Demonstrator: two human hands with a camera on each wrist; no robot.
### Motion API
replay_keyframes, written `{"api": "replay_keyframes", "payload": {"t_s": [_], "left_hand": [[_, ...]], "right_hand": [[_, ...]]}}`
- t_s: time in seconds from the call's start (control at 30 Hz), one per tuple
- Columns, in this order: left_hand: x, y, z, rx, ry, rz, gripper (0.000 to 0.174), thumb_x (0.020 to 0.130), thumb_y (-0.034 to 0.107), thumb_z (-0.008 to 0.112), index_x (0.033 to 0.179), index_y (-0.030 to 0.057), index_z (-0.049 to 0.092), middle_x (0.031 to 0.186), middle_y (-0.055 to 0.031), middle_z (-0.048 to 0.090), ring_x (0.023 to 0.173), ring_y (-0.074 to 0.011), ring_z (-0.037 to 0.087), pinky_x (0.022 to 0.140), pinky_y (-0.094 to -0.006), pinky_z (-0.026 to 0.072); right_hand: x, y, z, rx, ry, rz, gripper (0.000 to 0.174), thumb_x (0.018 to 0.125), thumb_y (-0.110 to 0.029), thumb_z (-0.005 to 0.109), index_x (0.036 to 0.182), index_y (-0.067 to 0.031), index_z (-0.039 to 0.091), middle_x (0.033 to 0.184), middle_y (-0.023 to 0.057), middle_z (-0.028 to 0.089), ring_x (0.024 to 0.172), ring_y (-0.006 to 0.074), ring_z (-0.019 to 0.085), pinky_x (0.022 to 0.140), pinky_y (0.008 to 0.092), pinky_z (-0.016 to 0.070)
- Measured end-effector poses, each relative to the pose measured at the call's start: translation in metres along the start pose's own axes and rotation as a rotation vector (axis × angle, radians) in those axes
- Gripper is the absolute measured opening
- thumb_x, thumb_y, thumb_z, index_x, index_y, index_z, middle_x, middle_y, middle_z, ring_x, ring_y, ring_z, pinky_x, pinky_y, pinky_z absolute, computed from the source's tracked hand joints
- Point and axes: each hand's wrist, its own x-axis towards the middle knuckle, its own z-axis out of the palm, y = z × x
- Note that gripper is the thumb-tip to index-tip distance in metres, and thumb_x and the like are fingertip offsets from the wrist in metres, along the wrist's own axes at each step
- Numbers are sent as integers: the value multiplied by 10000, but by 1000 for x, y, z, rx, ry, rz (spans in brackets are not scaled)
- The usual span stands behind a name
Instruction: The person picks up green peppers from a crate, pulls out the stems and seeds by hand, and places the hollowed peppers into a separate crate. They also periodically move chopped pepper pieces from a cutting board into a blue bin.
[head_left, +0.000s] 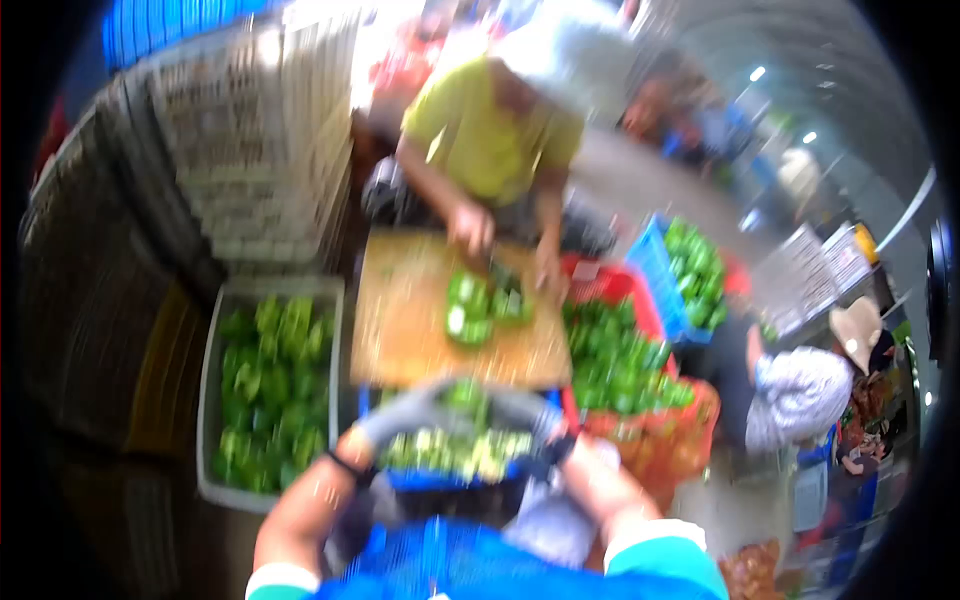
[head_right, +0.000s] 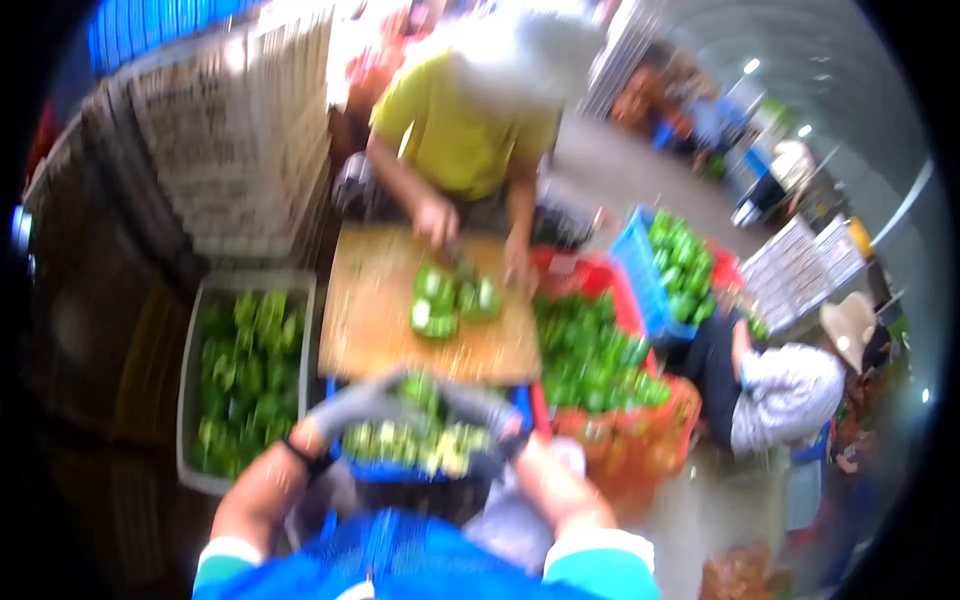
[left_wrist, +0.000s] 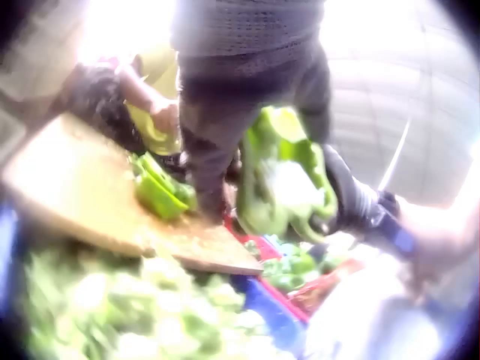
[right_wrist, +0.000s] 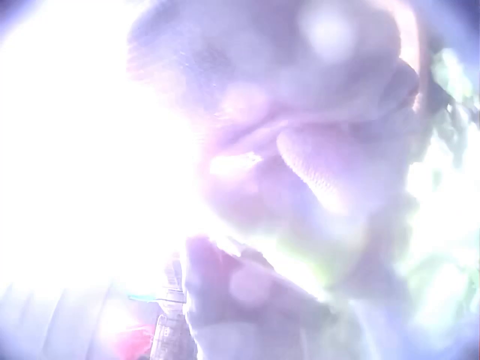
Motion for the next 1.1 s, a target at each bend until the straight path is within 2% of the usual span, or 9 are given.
{"api": "replay_keyframes", "payload": {"t_s": [0.13,0.27,0.53,0.63,0.7,0.83,0.9,0.97,1.1], "left_hand": [[-2,-19,39,-886,620,-144,322,909,152,625,1199,25,562,1047,-73,639,879,-144,614,760,-277,525],[-14,-10,54,-717,965,-118,271,903,171,649,1101,21,542,946,-49,596,788,-116,563,709,-247,495],[-86,6,144,437,857,-217,531,833,154,633,1303,51,409,1149,-218,450,1035,-346,491,931,-413,412],[-97,-21,122,402,728,-227,491,834,141,624,1278,58,430,1090,-225,511,987,-339,532,901,-402,432],[-96,-21,97,-248,738,-393,370,844,70,587,1197,41,479,997,-138,597,861,-202,583,741,-296,490],[-111,-40,30,175,954,-261,342,864,59,537,1200,58,473,946,-88,571,739,-138,542,607,-256,479],[-126,7,-6,232,1008,-260,351,876,83,522,1223,68,467,1039,-126,565,857,-188,576,700,-287,508],[-151,12,-41,362,1068,-262,384,879,101,517,1256,65,459,1106,-157,559,930,-228,577,813,-342,493],[-167,19,-49,765,914,-286,557,865,157,598,1376,78,390,1326,-203,462,1200,-313,471,1008,-379,383]], "right_hand": [[-25,-48,17,407,246,7,452,934,-356,532,1259,-49,468,1027,96,568,819,167,549,718,300,473],[-24,-20,32,-324,333,-169,508,851,-369,646,1192,-18,510,1089,168,587,910,251,625,788,331,504],[-36,65,82,-461,315,-106,495,726,-164,681,1183,-86,508,1126,237,545,1064,401,541,917,414,457],[-49,82,86,-445,279,-270,501,731,-97,595,1215,-31,487,1167,232,513,1091,377,520,961,393,429],[-63,60,75,10,117,-238,529,748,-84,552,1260,1,449,1221,183,508,1107,246,505,949,333,430],[-73,39,47,569,202,-167,469,792,-69,566,1248,-6,476,1196,141,513,1037,176,515,859,285,463],[-66,58,21,448,383,90,436,790,-84,609,1211,-15,519,1206,149,509,1058,174,507,843,288,469],[-45,104,7,-582,531,12,638,771,-377,686,1275,-38,491,1306,219,456,1203,326,453,919,428,458],[-25,97,81,-1020,170,272,971,731,-647,640,1487,-242,184,1493,278,187,1347,551,140,1012,626,305]]}}
